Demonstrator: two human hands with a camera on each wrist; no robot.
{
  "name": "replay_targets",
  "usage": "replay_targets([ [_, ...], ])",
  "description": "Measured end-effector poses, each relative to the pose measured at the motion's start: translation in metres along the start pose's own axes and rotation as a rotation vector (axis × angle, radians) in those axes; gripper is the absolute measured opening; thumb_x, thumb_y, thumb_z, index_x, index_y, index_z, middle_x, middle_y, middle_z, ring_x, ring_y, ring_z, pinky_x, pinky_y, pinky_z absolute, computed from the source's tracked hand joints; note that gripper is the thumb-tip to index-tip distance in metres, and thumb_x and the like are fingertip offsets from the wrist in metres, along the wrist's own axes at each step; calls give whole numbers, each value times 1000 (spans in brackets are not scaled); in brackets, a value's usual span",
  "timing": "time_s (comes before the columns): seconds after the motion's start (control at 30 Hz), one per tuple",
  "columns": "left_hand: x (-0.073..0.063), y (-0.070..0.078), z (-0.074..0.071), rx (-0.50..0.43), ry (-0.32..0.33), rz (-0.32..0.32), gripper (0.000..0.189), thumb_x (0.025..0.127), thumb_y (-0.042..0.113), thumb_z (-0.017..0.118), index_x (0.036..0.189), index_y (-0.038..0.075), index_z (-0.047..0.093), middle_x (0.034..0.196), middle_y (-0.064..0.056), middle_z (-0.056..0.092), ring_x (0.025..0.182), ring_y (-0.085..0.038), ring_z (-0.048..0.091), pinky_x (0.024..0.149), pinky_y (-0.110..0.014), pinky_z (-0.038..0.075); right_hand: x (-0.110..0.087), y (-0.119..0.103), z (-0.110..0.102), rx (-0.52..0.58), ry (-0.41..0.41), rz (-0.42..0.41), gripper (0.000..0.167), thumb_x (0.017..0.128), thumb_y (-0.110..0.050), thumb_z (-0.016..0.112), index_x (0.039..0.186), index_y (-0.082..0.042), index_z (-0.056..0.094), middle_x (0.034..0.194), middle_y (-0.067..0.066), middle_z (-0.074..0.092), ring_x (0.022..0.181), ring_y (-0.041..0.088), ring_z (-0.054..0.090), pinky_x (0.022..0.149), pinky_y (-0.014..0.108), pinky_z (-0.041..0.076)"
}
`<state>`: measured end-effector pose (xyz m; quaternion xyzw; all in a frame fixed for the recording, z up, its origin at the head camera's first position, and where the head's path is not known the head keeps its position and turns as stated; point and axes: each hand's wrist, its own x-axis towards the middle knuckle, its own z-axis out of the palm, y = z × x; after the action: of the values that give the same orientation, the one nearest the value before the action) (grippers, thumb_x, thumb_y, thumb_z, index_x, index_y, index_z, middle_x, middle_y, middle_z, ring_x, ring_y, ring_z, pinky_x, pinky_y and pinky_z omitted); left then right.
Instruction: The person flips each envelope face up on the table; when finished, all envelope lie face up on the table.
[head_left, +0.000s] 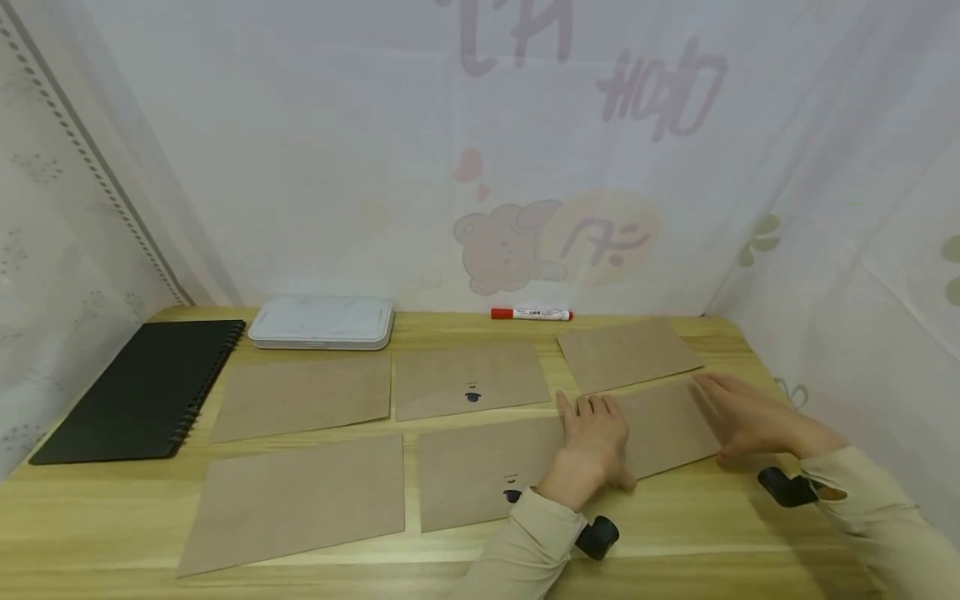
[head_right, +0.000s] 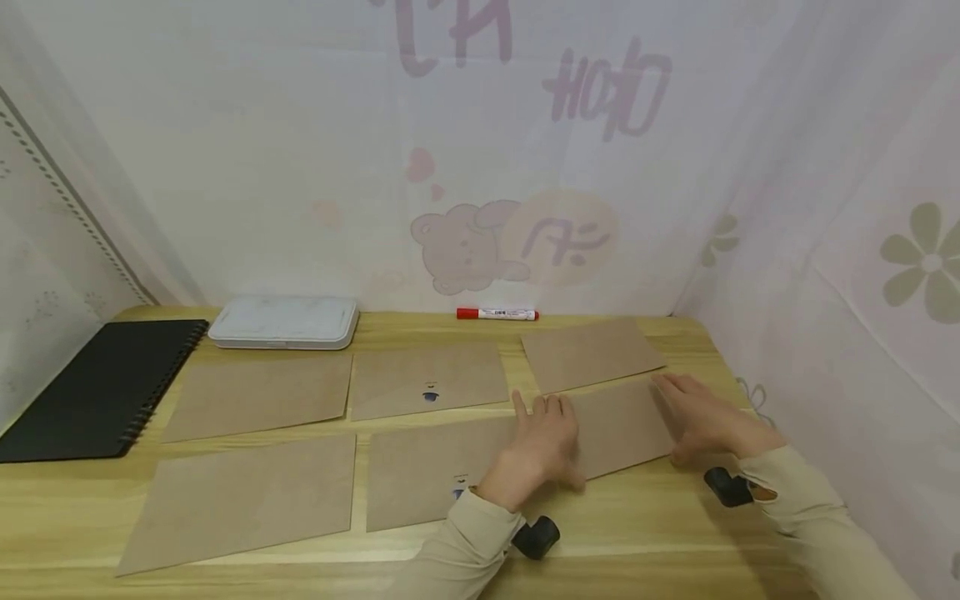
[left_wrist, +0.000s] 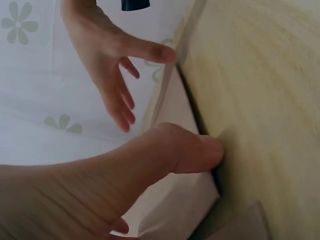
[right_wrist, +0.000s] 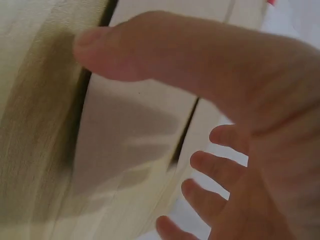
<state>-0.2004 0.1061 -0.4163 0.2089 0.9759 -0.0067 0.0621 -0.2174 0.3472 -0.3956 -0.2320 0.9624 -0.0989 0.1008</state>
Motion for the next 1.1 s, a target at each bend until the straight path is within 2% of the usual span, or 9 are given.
replay_targets([
  [0.27,-2,-11,-3,-94,8,127,105,55,62,79,136,9,41,127,-3,48,119,-19,43,103,-52,26,9,-9,6,-21,-127,-26,113,43,-14,90,132,17,26,134,40,25,120,56,25,93,63,32],
  [0.47,-1,-22,-6,-162,12,227,99,58,60,78,133,6,43,124,-3,48,117,-17,42,103,-31,30,4,-6,9,61,-196,-1,120,41,-17,90,132,18,19,133,39,22,121,56,24,93,62,31],
  [0.63,1,-30,-5,-234,33,316,96,62,54,78,133,2,42,126,-7,47,117,-19,42,99,-20,32,-2,-6,10,51,-161,-13,124,41,-24,92,133,15,18,128,35,25,117,54,26,90,63,33],
  [0.87,-5,-40,-13,-339,2,368,102,66,50,78,143,1,31,142,-10,35,130,-19,31,104,-20,26,-16,-15,1,72,-130,38,135,42,-37,92,140,10,11,125,31,20,114,51,26,84,59,39],
  [1.1,-19,-56,-29,-375,32,432,103,66,46,79,144,1,29,144,-11,33,133,-19,28,105,-20,24,-24,-30,-13,25,-78,-4,133,46,-50,88,140,11,16,126,27,24,112,46,35,81,52,44],
])
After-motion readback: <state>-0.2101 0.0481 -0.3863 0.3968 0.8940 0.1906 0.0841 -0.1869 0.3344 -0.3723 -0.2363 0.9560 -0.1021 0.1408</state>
